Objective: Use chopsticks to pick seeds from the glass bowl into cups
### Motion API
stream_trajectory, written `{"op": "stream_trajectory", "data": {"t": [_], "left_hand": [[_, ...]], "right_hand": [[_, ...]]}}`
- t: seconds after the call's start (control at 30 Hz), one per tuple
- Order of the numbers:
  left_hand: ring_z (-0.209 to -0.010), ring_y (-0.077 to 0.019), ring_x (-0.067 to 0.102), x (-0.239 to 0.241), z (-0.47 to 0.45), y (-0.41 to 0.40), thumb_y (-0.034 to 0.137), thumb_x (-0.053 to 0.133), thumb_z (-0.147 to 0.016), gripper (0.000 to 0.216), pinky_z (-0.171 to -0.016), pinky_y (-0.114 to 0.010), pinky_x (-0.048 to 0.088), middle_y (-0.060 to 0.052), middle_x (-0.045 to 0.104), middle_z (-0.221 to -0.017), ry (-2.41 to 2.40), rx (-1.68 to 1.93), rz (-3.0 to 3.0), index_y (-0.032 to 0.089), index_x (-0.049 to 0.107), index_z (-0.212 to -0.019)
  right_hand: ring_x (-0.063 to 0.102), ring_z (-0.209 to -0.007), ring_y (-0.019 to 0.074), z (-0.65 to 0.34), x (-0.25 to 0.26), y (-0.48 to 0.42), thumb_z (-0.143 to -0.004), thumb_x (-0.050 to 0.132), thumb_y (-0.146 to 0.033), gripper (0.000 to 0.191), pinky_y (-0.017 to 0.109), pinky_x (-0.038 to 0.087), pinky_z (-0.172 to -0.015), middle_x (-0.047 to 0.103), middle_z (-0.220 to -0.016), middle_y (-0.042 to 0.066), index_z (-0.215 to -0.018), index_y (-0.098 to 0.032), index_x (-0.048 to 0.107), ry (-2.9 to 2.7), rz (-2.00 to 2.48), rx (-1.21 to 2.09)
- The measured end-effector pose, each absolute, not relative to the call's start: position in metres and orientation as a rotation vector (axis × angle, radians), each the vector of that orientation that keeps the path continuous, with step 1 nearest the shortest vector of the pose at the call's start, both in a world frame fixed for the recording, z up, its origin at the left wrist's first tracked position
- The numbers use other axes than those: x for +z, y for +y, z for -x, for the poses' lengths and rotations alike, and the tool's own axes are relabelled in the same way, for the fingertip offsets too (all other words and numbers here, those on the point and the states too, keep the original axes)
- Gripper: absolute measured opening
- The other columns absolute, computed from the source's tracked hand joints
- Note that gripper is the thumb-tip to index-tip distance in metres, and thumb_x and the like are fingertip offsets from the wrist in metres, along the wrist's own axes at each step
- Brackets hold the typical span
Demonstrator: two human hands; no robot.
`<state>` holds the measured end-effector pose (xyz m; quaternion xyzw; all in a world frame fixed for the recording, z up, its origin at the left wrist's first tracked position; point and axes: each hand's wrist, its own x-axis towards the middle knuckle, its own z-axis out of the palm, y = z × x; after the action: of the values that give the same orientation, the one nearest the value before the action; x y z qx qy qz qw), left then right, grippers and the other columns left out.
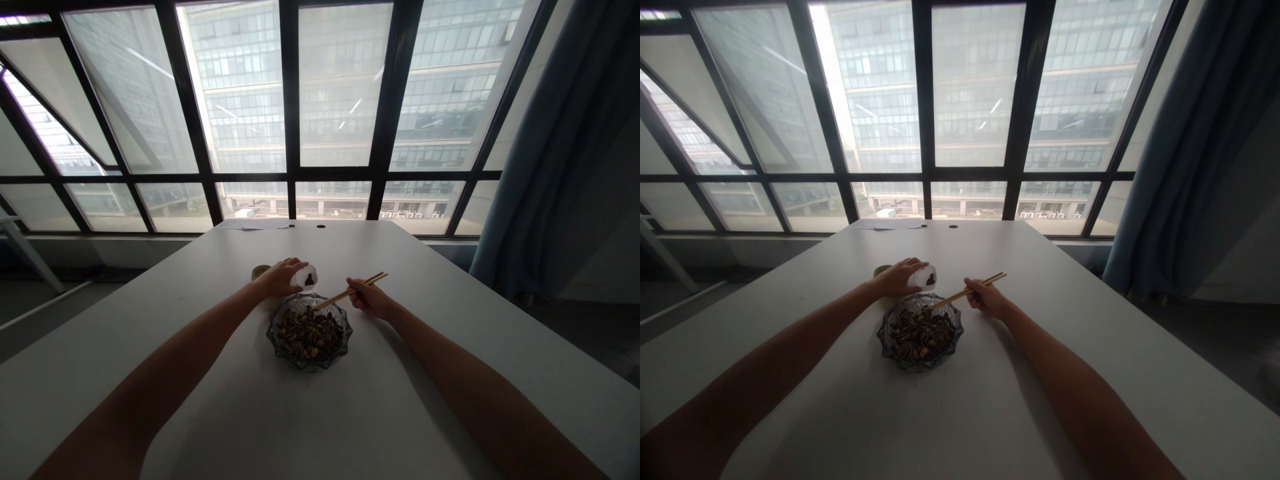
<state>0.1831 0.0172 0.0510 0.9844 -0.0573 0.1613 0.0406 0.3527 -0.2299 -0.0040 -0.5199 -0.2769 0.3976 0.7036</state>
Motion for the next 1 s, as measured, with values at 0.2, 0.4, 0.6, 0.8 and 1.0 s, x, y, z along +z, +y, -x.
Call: {"op": "stream_trajectory", "data": {"t": [0.2,0.4,0.6,0.8,1.0], "left_hand": [[-0.128,-0.0328,0.056,0.046,-0.182,0.025,0.043,0.075,-0.078,0.072,-0.109,-0.046,0.043,-0.016,0.062,-0.136,-0.125,0.412,-2.951,0.019,0.054,-0.142],[-0.129,-0.0319,0.054,0.052,-0.179,0.017,0.043,0.07,-0.082,0.065,-0.109,-0.046,0.041,-0.013,0.065,-0.135,-0.097,0.329,-3.026,0.022,0.054,-0.142],[-0.134,-0.033,0.051,0.055,-0.174,0.015,0.039,0.068,-0.083,0.068,-0.111,-0.049,0.04,-0.014,0.058,-0.144,-0.033,0.272,-3.066,0.022,0.049,-0.146],[-0.138,-0.0333,0.048,0.049,-0.155,0.023,0.044,0.068,-0.082,0.07,-0.113,-0.052,0.04,-0.013,0.053,-0.149,-0.031,0.365,-3.005,0.023,0.048,-0.146],[-0.135,-0.0303,0.05,0.033,-0.127,0.01,0.044,0.044,-0.098,0.048,-0.114,-0.052,0.04,-0.011,0.056,-0.146,0.093,0.582,-2.853,0.02,0.057,-0.137]], "right_hand": [[0.048,-0.039,0.0054,-0.361,0.009,-0.229,-0.064,0.091,-0.05,0.046,0.016,0.04,-0.035,0.056,-0.048,-0.004,-0.063,-0.018,0.058,-0.52,1.052,0.663],[0.056,-0.044,0.0091,-0.356,0.004,-0.219,-0.06,0.09,-0.058,0.05,0.02,0.047,-0.039,0.063,-0.053,0.0,-0.067,-0.017,0.063,-0.479,1.034,0.502],[0.061,-0.047,0.0123,-0.35,0.002,-0.214,-0.063,0.085,-0.066,0.053,0.023,0.05,-0.043,0.069,-0.058,0.004,-0.071,-0.017,0.067,-0.515,1.094,0.525],[0.051,-0.037,0.0103,-0.353,0.012,-0.222,-0.079,0.074,-0.062,0.05,0.022,0.04,-0.036,0.06,-0.047,0.002,-0.061,-0.016,0.064,-0.552,1.077,0.658],[0.047,-0.033,0.0103,-0.344,0.01,-0.224,-0.075,0.077,-0.054,0.044,0.021,0.032,-0.031,0.057,-0.04,0.001,-0.058,-0.016,0.064,-0.668,1.206,0.814]]}}
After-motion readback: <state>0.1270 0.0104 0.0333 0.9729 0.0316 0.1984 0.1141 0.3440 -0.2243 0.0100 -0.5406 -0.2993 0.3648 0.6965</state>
